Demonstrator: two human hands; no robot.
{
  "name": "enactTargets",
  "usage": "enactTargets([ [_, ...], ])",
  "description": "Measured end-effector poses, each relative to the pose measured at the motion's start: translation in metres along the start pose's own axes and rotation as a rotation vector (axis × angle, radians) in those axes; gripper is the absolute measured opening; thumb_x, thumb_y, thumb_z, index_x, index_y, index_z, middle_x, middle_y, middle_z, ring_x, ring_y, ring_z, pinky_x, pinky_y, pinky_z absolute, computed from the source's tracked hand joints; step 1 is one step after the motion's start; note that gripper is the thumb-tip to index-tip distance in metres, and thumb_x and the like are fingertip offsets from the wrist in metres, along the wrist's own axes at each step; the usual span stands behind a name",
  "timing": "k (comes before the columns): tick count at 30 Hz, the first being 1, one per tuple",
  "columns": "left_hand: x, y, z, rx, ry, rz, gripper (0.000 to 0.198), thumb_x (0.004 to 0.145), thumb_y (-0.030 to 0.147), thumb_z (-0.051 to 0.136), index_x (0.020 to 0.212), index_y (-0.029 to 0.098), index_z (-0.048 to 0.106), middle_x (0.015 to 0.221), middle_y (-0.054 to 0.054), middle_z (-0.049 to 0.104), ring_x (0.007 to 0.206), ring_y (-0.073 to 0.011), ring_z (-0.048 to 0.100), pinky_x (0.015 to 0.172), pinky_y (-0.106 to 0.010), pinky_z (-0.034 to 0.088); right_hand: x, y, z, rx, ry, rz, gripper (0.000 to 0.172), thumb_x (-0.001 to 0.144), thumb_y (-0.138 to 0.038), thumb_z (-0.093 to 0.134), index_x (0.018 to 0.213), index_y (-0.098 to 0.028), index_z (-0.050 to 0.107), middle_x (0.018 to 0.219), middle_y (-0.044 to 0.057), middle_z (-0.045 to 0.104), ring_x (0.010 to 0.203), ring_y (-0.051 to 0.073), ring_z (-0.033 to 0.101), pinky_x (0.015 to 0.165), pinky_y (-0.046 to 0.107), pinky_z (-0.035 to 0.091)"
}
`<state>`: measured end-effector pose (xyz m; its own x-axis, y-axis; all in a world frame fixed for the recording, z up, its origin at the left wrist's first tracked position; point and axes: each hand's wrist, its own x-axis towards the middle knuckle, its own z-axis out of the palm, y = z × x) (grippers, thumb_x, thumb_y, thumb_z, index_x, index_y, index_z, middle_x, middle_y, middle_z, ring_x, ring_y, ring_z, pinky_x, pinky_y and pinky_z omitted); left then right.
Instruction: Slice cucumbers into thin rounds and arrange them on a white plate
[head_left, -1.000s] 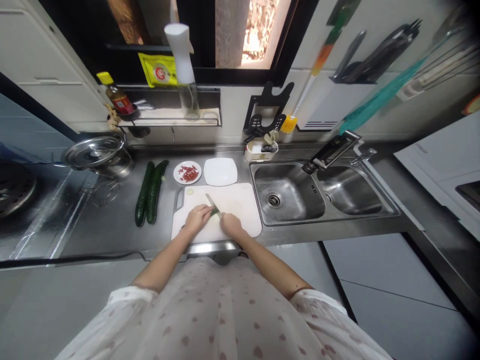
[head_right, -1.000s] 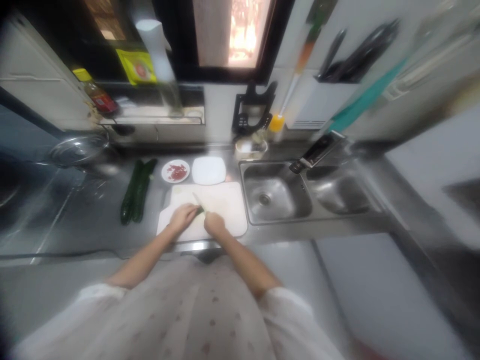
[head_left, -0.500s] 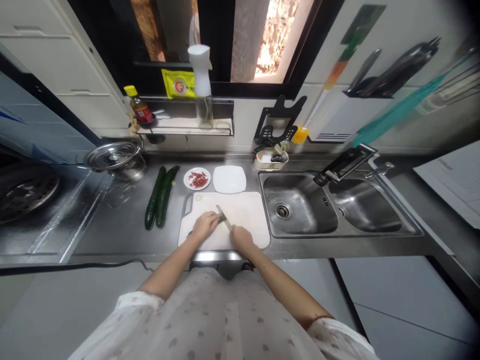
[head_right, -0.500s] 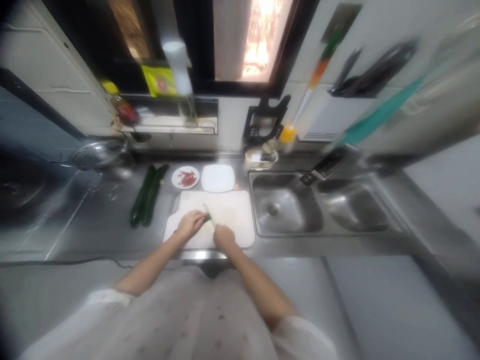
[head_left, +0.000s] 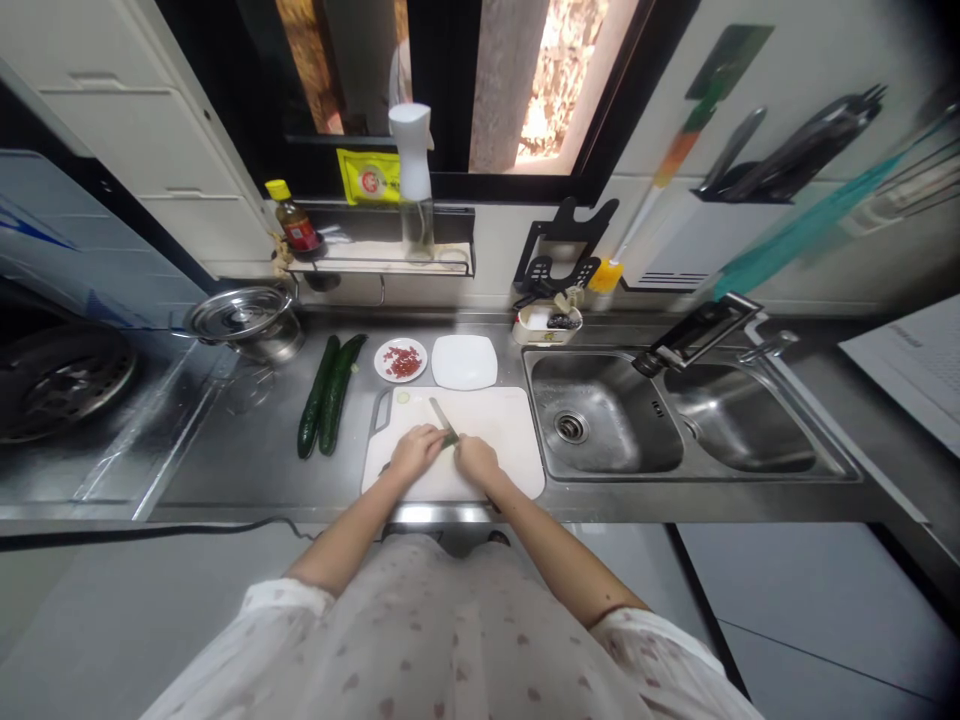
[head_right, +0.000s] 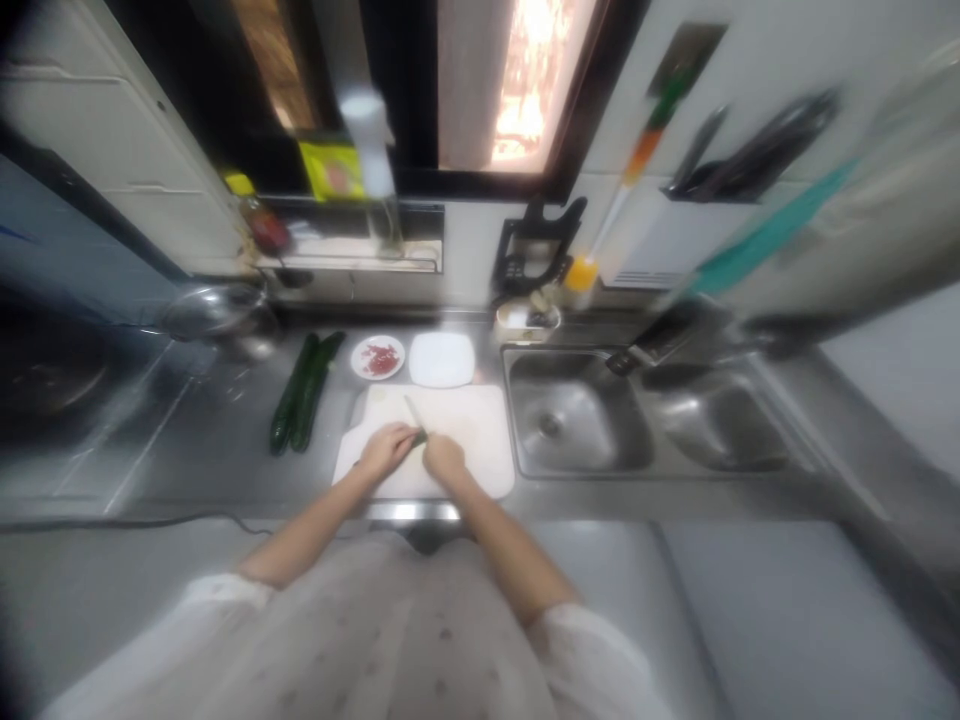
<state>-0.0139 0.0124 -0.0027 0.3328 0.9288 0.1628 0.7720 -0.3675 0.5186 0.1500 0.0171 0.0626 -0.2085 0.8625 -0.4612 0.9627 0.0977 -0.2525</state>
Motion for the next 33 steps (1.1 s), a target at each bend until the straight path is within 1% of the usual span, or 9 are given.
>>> enactTargets([
  [4,0.0,0.001,-0.001,-0.003,-0.001,-0.001,0.029,0.094,0.027,0.047,0.115,0.025,0.068,0.096,-0.005,0.066,0.091,-0.0173,0.057,0.082,-0.029,0.045,-0.002,0.0,-0.002,0.005,0.001,-0.002,0.033,0.094,-0.016,0.037,0.117,-0.011,0.06,0.106,0.016,0.069,0.102,0.022,0.065,0.08,0.028,0.047],
  [9,0.001,0.003,-0.003,-0.024,-0.002,-0.015,0.029,0.094,0.027,0.048,0.114,0.026,0.068,0.095,-0.005,0.066,0.091,-0.017,0.057,0.083,-0.03,0.046,-0.014,0.003,-0.004,-0.009,-0.027,0.003,0.033,0.094,-0.015,0.037,0.116,-0.011,0.06,0.108,0.016,0.068,0.101,0.022,0.064,0.08,0.028,0.046],
  [13,0.001,0.003,-0.004,-0.031,-0.012,-0.017,0.029,0.094,0.028,0.047,0.115,0.026,0.068,0.095,-0.005,0.066,0.091,-0.0172,0.057,0.083,-0.03,0.046,-0.025,0.009,0.0,-0.025,-0.008,0.007,0.031,0.094,-0.014,0.036,0.113,-0.011,0.061,0.105,0.016,0.068,0.099,0.022,0.065,0.079,0.028,0.046],
  [19,0.001,0.002,-0.003,-0.03,-0.011,-0.016,0.03,0.095,0.029,0.046,0.115,0.026,0.068,0.096,-0.005,0.067,0.091,-0.0174,0.058,0.083,-0.03,0.045,-0.035,0.015,0.005,-0.037,-0.049,0.035,0.029,0.094,-0.016,0.037,0.111,-0.011,0.061,0.101,0.016,0.069,0.096,0.023,0.066,0.076,0.028,0.046],
  [24,0.0,0.002,-0.003,-0.03,-0.009,-0.014,0.03,0.095,0.03,0.046,0.115,0.026,0.068,0.096,-0.005,0.066,0.092,-0.0173,0.058,0.083,-0.03,0.046,-0.031,0.015,0.004,-0.028,-0.03,0.02,0.03,0.093,-0.014,0.037,0.111,-0.011,0.061,0.102,0.016,0.069,0.097,0.023,0.065,0.077,0.029,0.046],
  [28,0.0,0.002,-0.003,-0.03,-0.007,-0.008,0.03,0.095,0.03,0.046,0.115,0.025,0.068,0.096,-0.006,0.066,0.093,-0.0174,0.058,0.084,-0.03,0.046,-0.024,0.01,0.001,-0.019,-0.011,0.007,0.031,0.093,-0.015,0.036,0.111,-0.011,0.061,0.103,0.015,0.069,0.098,0.022,0.065,0.078,0.029,0.046],
  [33,0.0,0.001,-0.002,-0.02,-0.01,-0.003,0.031,0.095,0.029,0.045,0.116,0.025,0.067,0.098,-0.006,0.066,0.094,-0.0176,0.058,0.085,-0.03,0.046,-0.011,0.002,-0.004,-0.008,-0.031,0.002,0.032,0.093,-0.015,0.038,0.116,-0.011,0.06,0.107,0.015,0.068,0.101,0.022,0.064,0.081,0.028,0.046],
])
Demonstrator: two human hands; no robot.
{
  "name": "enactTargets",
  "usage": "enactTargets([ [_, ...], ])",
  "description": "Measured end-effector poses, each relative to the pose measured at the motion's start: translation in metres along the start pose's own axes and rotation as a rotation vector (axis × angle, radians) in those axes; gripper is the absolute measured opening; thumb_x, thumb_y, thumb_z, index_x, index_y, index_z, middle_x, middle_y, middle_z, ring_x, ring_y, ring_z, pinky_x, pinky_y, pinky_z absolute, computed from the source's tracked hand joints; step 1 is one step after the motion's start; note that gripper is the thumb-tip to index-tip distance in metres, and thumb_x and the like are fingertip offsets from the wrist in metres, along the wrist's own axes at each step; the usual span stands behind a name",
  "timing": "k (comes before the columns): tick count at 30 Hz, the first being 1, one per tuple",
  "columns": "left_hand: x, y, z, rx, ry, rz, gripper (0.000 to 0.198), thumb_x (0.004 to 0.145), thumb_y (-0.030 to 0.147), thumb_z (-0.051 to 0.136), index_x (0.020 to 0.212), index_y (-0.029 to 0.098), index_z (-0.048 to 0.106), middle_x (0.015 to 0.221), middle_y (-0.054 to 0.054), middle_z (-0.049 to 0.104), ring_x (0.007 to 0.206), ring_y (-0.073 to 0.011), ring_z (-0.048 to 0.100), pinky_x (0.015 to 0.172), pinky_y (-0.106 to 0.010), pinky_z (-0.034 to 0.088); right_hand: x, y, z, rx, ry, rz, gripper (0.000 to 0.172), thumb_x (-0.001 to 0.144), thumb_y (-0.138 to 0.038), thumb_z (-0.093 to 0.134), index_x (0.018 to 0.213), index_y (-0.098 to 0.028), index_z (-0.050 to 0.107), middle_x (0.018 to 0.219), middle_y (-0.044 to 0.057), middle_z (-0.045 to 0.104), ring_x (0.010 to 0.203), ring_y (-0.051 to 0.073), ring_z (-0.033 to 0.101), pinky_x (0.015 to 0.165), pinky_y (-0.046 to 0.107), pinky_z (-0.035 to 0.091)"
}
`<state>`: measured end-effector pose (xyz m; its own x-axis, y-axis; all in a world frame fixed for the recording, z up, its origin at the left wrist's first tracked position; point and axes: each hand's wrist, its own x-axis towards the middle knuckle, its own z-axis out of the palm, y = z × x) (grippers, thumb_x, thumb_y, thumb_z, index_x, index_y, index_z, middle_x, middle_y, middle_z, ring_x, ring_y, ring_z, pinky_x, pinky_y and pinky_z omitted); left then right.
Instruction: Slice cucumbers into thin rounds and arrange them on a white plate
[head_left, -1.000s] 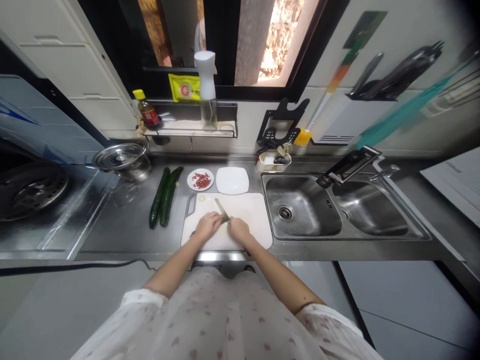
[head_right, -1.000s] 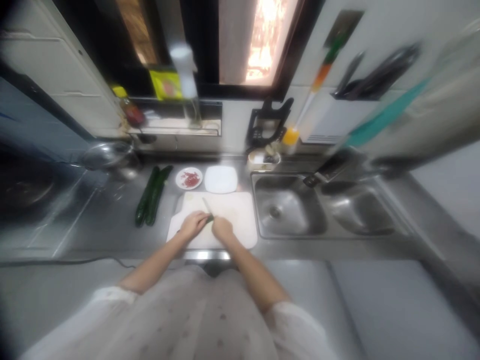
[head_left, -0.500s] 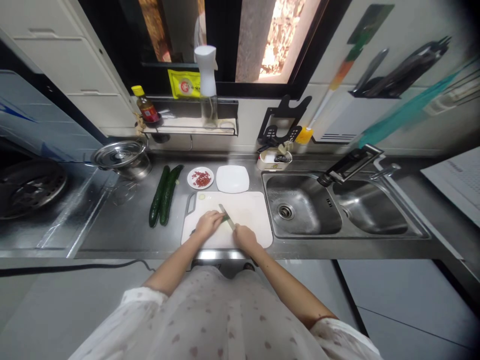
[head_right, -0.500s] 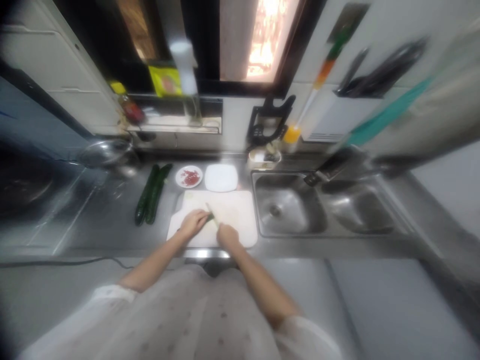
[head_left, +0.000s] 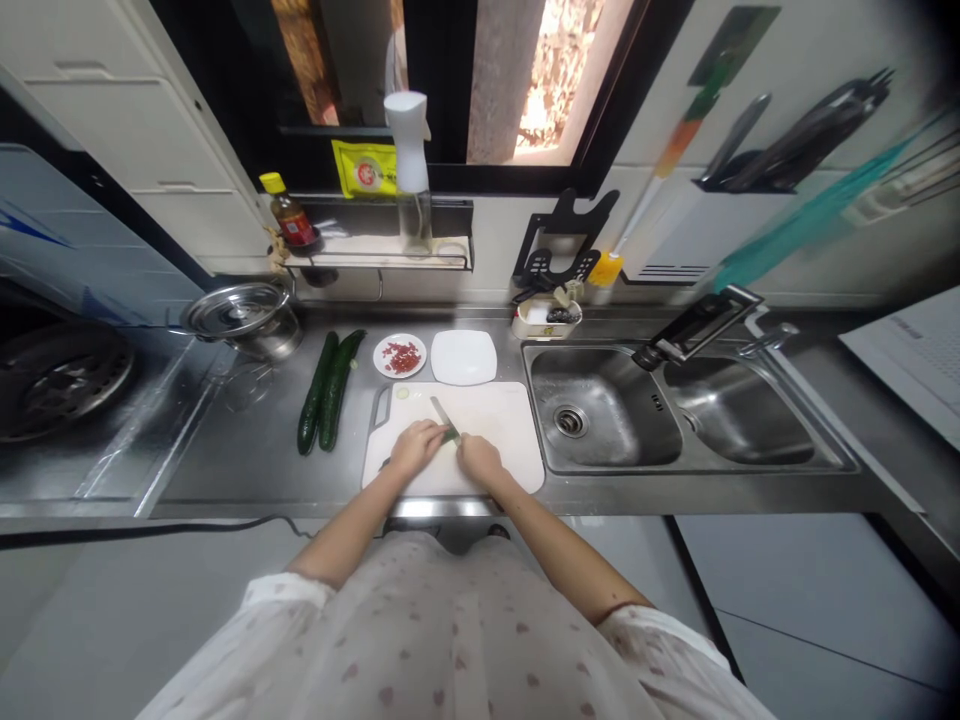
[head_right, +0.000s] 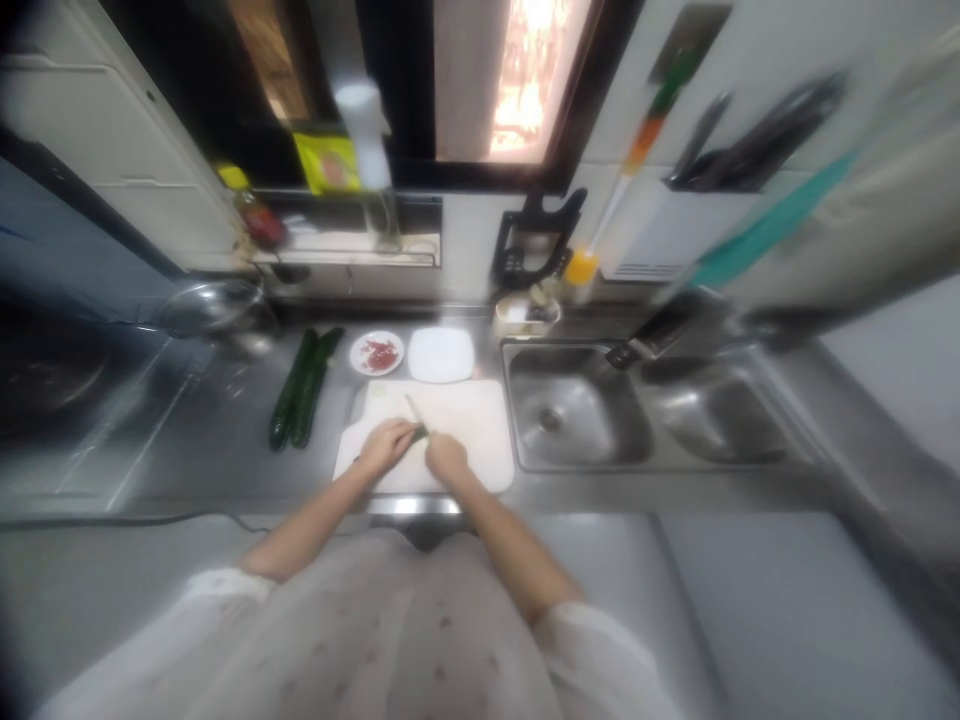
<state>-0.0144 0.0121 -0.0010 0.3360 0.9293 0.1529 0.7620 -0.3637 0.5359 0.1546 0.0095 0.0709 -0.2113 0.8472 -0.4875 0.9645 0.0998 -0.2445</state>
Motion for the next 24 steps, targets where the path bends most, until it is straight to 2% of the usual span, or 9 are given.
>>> enactTargets([
  [11,0.001,0.001,-0.001,0.03,-0.016,-0.014,0.03,0.094,0.029,0.046,0.115,0.027,0.067,0.097,-0.005,0.066,0.093,-0.0178,0.058,0.084,-0.029,0.045,0.017,0.0,0.004,0.043,0.041,-0.018,0.034,0.093,-0.016,0.037,0.117,-0.011,0.061,0.108,0.016,0.068,0.103,0.023,0.064,0.082,0.029,0.046],
  [18,0.0,0.003,-0.004,0.023,-0.015,-0.018,0.03,0.094,0.029,0.046,0.115,0.025,0.068,0.099,-0.005,0.067,0.093,-0.0181,0.058,0.085,-0.029,0.045,0.0,0.002,0.001,0.025,0.011,0.003,0.031,0.092,-0.016,0.039,0.114,-0.012,0.061,0.107,0.015,0.069,0.101,0.022,0.064,0.08,0.028,0.046],
  [24,0.0,0.005,-0.005,0.017,-0.003,-0.034,0.029,0.095,0.031,0.046,0.113,0.026,0.069,0.098,-0.005,0.067,0.094,-0.018,0.059,0.085,-0.029,0.046,-0.016,0.012,0.008,0.032,0.006,0.018,0.031,0.092,-0.015,0.038,0.112,-0.013,0.061,0.103,0.015,0.069,0.098,0.022,0.065,0.077,0.028,0.046],
])
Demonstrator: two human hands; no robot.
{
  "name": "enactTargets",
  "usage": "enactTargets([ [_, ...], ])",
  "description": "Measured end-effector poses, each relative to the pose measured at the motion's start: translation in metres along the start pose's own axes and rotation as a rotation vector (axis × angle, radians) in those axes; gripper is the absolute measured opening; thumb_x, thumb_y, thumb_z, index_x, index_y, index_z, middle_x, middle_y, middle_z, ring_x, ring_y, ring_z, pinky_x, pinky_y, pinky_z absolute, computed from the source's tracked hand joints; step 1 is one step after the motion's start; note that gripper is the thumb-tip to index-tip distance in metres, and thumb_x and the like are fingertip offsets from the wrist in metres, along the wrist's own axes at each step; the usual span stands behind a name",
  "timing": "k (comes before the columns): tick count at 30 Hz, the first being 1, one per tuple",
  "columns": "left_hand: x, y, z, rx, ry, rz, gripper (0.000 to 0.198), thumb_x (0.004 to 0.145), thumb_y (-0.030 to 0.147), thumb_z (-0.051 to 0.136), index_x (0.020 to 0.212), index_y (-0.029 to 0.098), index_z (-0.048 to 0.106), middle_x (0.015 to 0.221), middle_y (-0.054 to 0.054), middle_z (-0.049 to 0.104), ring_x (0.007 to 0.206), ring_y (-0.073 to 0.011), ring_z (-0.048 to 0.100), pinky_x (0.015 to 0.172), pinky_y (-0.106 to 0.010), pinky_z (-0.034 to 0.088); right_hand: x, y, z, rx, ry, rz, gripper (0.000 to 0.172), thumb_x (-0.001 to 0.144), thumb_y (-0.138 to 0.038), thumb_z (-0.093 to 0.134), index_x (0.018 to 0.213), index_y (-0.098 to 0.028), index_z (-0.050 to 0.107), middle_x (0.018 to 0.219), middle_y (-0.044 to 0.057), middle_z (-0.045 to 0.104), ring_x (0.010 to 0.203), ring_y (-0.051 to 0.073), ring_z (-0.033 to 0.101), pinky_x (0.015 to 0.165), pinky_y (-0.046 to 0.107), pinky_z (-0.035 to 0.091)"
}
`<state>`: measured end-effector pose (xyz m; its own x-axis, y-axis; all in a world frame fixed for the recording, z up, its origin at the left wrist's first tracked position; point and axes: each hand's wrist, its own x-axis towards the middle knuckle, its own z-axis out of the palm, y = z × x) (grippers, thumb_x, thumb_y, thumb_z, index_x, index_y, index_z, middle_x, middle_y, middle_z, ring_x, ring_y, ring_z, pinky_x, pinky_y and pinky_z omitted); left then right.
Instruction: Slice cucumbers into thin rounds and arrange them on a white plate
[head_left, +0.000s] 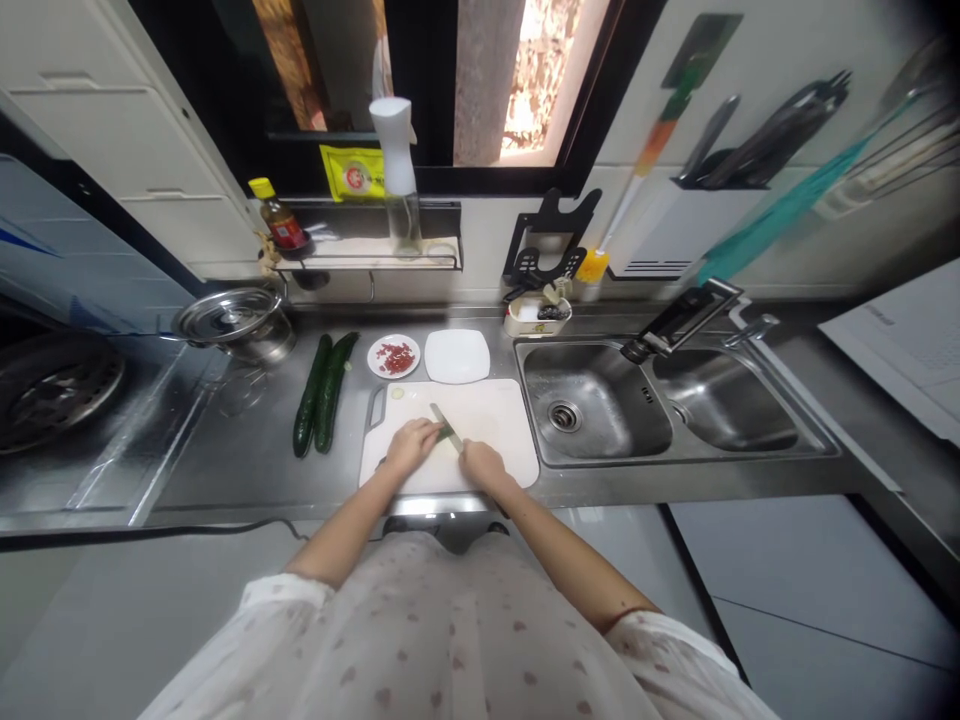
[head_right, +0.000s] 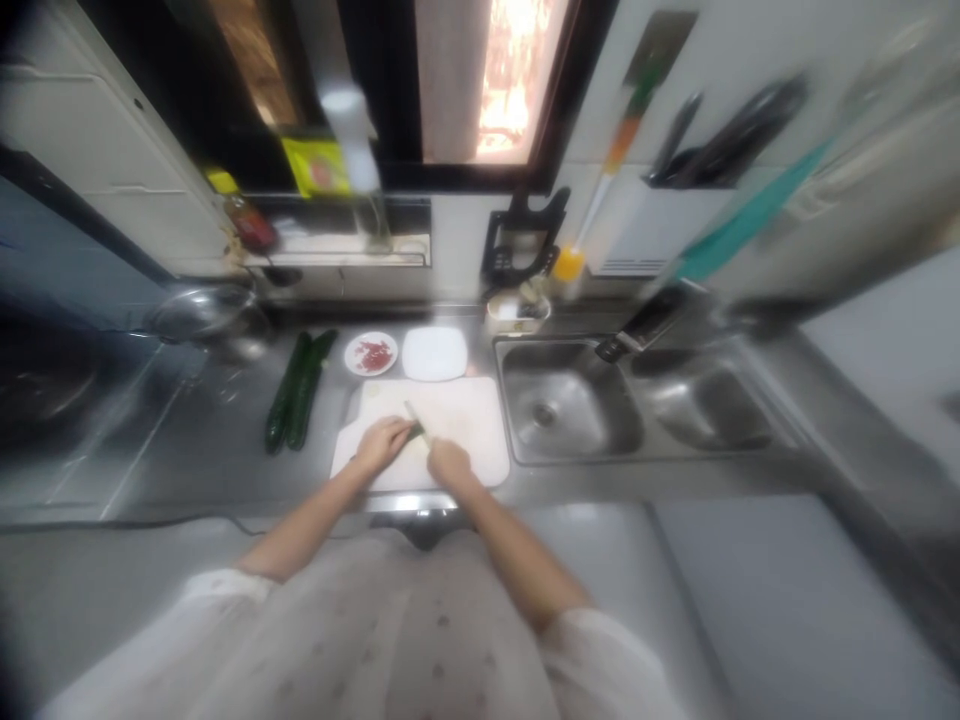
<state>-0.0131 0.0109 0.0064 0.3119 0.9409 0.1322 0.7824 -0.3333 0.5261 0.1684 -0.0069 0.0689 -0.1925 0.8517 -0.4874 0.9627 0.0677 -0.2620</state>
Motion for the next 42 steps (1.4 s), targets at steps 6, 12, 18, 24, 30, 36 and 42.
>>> enactTargets([
  [6,0.0,-0.001,0.001,-0.002,-0.002,0.005,0.029,0.094,0.031,0.047,0.113,0.026,0.069,0.099,-0.005,0.068,0.093,-0.0183,0.059,0.085,-0.03,0.046,-0.014,0.009,0.005,-0.026,0.003,-0.003,0.029,0.092,-0.016,0.037,0.108,-0.012,0.061,0.101,0.015,0.068,0.094,0.022,0.065,0.074,0.028,0.045],
  [12,0.0,-0.002,0.002,-0.003,0.004,0.013,0.028,0.094,0.028,0.047,0.112,0.025,0.069,0.099,-0.005,0.068,0.093,-0.0179,0.06,0.085,-0.029,0.046,-0.026,0.017,0.004,-0.025,-0.056,0.013,0.028,0.092,-0.019,0.037,0.106,-0.013,0.061,0.1,0.015,0.069,0.091,0.023,0.066,0.071,0.029,0.045],
  [18,-0.001,0.001,-0.001,0.008,0.007,-0.001,0.028,0.094,0.029,0.048,0.113,0.025,0.069,0.097,-0.005,0.068,0.092,-0.0178,0.06,0.083,-0.029,0.046,-0.034,0.022,0.004,-0.03,-0.069,0.024,0.028,0.092,-0.019,0.038,0.106,-0.014,0.062,0.103,0.015,0.068,0.093,0.022,0.065,0.072,0.028,0.044],
  [24,-0.002,0.005,-0.003,0.005,0.007,-0.012,0.028,0.094,0.029,0.047,0.112,0.024,0.069,0.097,-0.005,0.068,0.092,-0.0174,0.06,0.083,-0.028,0.046,-0.038,0.029,-0.001,-0.03,-0.07,0.02,0.029,0.091,-0.021,0.038,0.105,-0.015,0.063,0.102,0.014,0.068,0.092,0.023,0.065,0.071,0.028,0.043],
  [30,0.002,0.008,-0.009,0.009,-0.034,-0.058,0.029,0.094,0.032,0.045,0.108,0.026,0.07,0.098,-0.004,0.07,0.093,-0.0183,0.061,0.084,-0.029,0.047,-0.039,0.035,-0.006,-0.057,-0.008,0.014,0.029,0.094,-0.023,0.036,0.107,-0.017,0.062,0.098,0.012,0.069,0.09,0.022,0.065,0.07,0.028,0.042],
  [36,-0.003,0.005,-0.01,-0.043,0.038,-0.166,0.031,0.094,0.036,0.045,0.107,0.024,0.07,0.104,-0.005,0.07,0.099,-0.0203,0.062,0.086,-0.031,0.047,-0.039,0.034,-0.007,-0.158,0.051,0.041,0.031,0.098,-0.027,0.032,0.112,-0.019,0.059,0.1,0.012,0.067,0.091,0.022,0.064,0.074,0.03,0.041],
  [42,-0.011,0.0,-0.014,-0.151,0.291,-0.321,0.035,0.095,0.035,0.042,0.11,0.019,0.069,0.111,-0.008,0.068,0.103,-0.0209,0.061,0.091,-0.032,0.047,-0.039,0.036,-0.009,-0.213,0.157,0.012,0.031,0.095,-0.026,0.041,0.123,-0.022,0.053,0.105,0.011,0.063,0.096,0.021,0.059,0.08,0.03,0.038],
])
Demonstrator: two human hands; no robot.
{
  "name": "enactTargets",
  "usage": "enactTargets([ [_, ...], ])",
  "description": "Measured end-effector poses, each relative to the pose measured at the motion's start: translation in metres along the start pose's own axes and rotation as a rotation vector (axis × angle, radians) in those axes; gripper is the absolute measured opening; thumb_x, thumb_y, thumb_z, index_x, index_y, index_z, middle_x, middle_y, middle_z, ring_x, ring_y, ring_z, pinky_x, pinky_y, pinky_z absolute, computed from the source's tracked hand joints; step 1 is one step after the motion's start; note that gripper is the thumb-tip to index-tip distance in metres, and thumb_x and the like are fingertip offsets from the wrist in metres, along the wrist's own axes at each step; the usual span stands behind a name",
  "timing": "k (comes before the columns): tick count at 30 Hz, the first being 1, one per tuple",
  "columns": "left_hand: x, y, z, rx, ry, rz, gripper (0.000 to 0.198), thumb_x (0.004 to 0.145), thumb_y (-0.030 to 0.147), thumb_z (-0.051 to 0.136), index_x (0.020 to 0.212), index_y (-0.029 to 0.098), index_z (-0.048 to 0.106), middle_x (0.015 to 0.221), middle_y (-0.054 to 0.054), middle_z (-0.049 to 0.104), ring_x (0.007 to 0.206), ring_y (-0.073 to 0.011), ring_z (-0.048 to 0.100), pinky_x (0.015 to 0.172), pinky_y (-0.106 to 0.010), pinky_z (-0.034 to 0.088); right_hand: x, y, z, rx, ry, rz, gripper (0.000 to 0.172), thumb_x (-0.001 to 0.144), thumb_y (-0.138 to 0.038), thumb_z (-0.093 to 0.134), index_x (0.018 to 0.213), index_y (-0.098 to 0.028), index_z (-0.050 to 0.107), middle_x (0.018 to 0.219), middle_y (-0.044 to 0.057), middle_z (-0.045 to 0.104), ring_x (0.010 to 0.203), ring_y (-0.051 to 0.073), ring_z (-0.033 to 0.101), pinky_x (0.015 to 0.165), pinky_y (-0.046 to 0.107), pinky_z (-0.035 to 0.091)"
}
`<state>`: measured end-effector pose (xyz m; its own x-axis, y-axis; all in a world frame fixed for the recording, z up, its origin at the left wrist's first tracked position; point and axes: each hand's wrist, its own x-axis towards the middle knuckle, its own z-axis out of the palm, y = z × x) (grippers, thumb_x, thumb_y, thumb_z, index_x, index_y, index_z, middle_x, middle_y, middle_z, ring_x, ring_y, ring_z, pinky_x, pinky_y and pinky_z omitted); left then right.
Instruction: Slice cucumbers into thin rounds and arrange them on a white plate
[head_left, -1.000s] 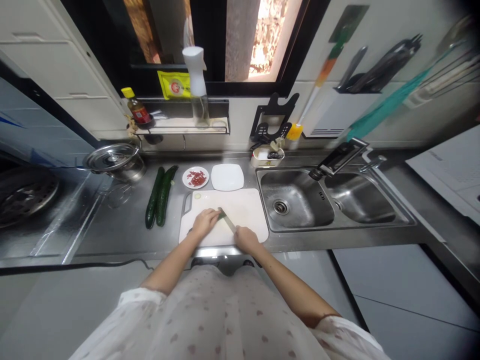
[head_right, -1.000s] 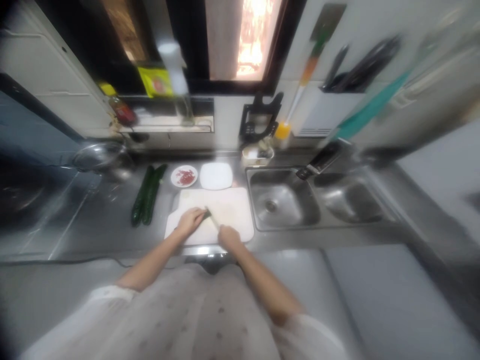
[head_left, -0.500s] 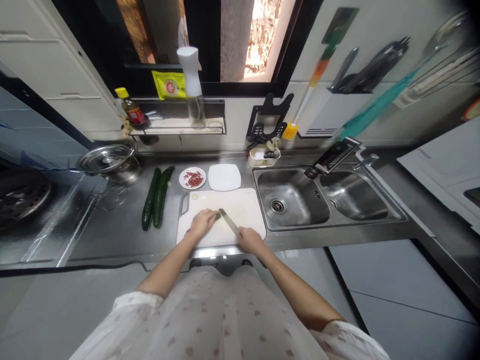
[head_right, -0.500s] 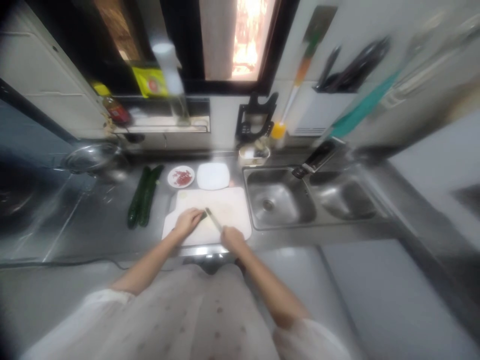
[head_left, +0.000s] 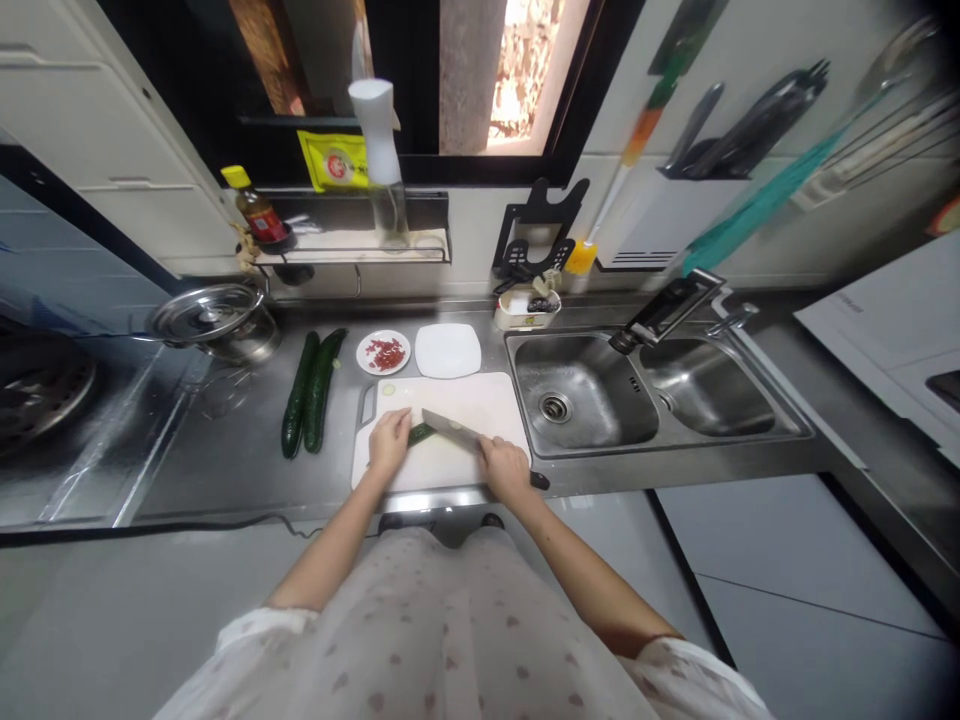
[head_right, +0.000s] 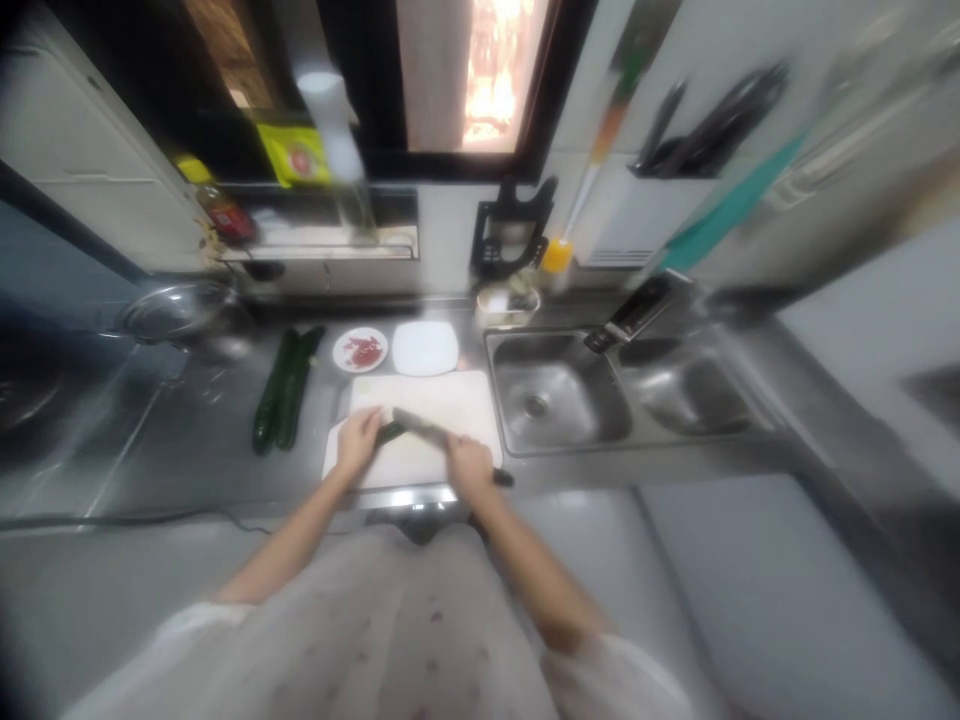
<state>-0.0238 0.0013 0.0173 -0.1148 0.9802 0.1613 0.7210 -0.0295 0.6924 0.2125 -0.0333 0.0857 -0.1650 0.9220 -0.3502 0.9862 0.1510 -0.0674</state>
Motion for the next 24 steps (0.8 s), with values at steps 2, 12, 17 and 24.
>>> enactTargets([
  [2,0.003,0.003,-0.004,-0.042,0.054,-0.012,0.035,0.095,0.035,0.041,0.111,0.019,0.068,0.111,-0.008,0.068,0.104,-0.0206,0.061,0.092,-0.033,0.047,0.0,0.001,0.001,-0.012,0.048,-0.006,0.034,0.094,-0.024,0.044,0.126,-0.021,0.052,0.108,0.011,0.062,0.099,0.021,0.056,0.083,0.03,0.036],
  [12,0.017,0.036,-0.015,0.079,-0.264,0.256,0.035,0.082,0.045,0.063,0.111,0.026,0.07,0.116,-0.008,0.063,0.116,-0.0274,0.05,0.107,-0.048,0.032,-0.001,0.0,0.001,-0.033,0.14,-0.134,0.044,0.094,-0.025,0.043,0.138,-0.021,0.045,0.112,0.013,0.059,0.101,0.024,0.049,0.087,0.033,0.03],
  [17,0.018,0.038,-0.008,0.07,-0.347,0.246,0.027,0.083,0.043,0.062,0.103,0.027,0.071,0.11,-0.007,0.064,0.11,-0.0265,0.052,0.105,-0.05,0.031,-0.001,0.002,0.003,-0.038,0.152,-0.164,0.044,0.093,-0.026,0.045,0.137,-0.02,0.045,0.112,0.014,0.059,0.102,0.025,0.049,0.086,0.033,0.029],
  [24,0.021,0.045,-0.005,-0.058,-0.348,0.213,0.01,0.08,0.027,0.064,0.086,0.022,0.071,0.093,-0.004,0.068,0.092,-0.0203,0.06,0.094,-0.039,0.042,-0.002,0.008,0.008,-0.049,0.139,-0.134,0.041,0.093,-0.025,0.044,0.133,-0.019,0.049,0.107,0.012,0.061,0.098,0.024,0.051,0.084,0.033,0.031],
])
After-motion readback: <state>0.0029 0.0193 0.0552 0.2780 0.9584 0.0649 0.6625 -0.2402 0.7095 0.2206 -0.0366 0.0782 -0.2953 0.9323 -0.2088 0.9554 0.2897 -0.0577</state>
